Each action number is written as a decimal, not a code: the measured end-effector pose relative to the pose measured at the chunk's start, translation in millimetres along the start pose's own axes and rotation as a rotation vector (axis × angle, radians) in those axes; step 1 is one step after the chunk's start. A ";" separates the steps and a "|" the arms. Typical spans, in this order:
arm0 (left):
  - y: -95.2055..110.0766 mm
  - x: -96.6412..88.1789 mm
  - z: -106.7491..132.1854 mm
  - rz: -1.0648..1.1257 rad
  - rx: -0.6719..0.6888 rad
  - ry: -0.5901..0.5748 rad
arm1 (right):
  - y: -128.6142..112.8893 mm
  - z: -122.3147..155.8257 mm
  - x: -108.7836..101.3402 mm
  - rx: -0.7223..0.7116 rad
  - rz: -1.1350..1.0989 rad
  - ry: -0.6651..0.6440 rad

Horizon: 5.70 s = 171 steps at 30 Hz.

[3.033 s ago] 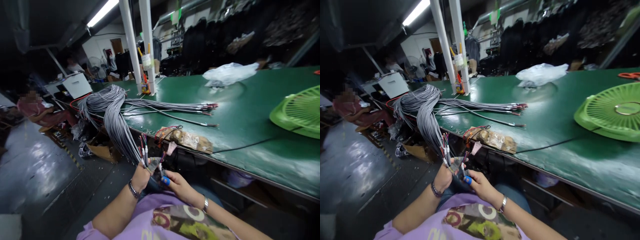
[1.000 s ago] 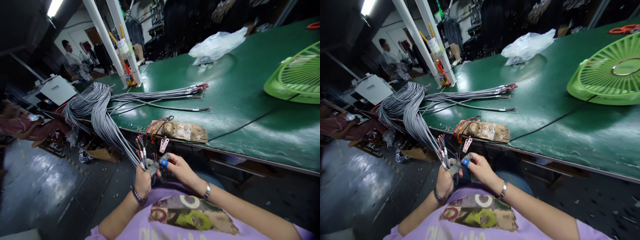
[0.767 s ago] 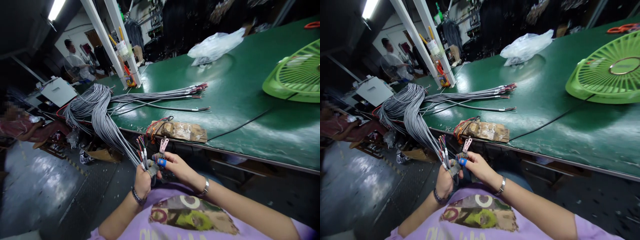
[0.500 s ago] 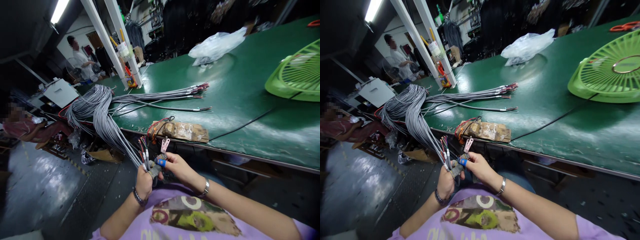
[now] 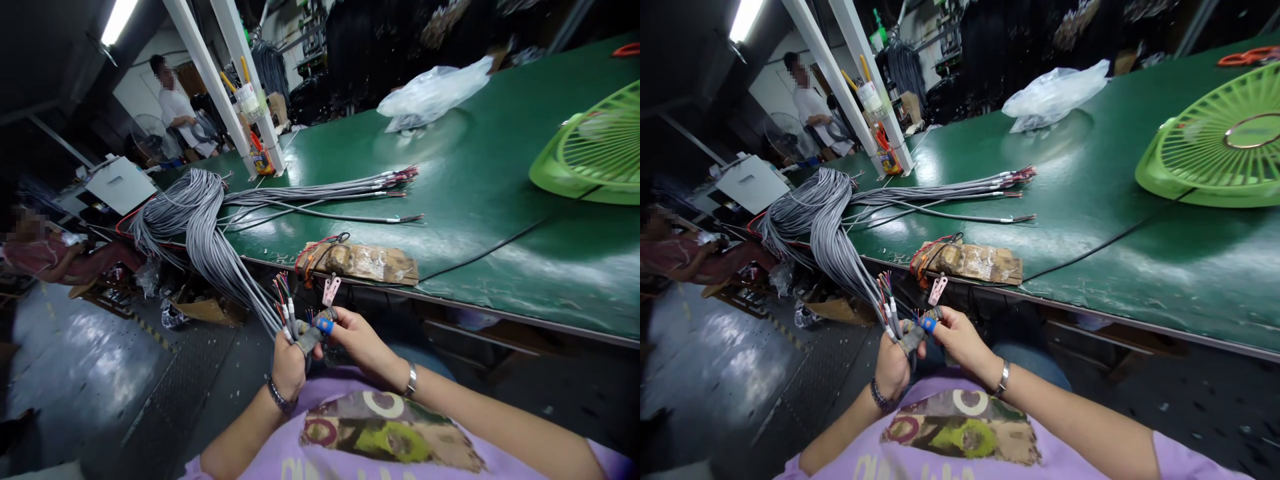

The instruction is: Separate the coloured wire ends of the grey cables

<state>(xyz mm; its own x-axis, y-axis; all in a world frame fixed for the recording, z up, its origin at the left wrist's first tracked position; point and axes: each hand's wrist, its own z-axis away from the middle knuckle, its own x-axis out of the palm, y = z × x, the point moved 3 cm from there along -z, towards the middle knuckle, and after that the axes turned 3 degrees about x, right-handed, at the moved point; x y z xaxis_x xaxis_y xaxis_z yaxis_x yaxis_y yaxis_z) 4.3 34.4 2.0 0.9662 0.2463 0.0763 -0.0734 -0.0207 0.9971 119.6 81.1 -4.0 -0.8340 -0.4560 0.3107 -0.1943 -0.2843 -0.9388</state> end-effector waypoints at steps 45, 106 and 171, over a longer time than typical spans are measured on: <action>-0.4 15.4 -38.9 0.161 -0.345 -0.272 | -11.0 -32.6 -18.2 0.079 -0.668 0.040; 4.0 20.5 -13.3 0.155 -0.023 -0.060 | -11.0 -30.2 -15.4 0.050 -0.585 0.023; 2.2 17.8 -5.7 0.152 0.026 0.061 | -1.5 -37.4 -23.9 0.001 -0.619 -0.041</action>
<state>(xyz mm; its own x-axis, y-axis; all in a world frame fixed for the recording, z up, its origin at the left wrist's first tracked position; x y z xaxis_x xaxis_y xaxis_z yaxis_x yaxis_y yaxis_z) 20.0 44.3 5.6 0.9276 0.2971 0.2265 -0.2100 -0.0870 0.9738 120.5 124.0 -15.6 -0.5459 -0.2385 0.8032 -0.6353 -0.5072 -0.5824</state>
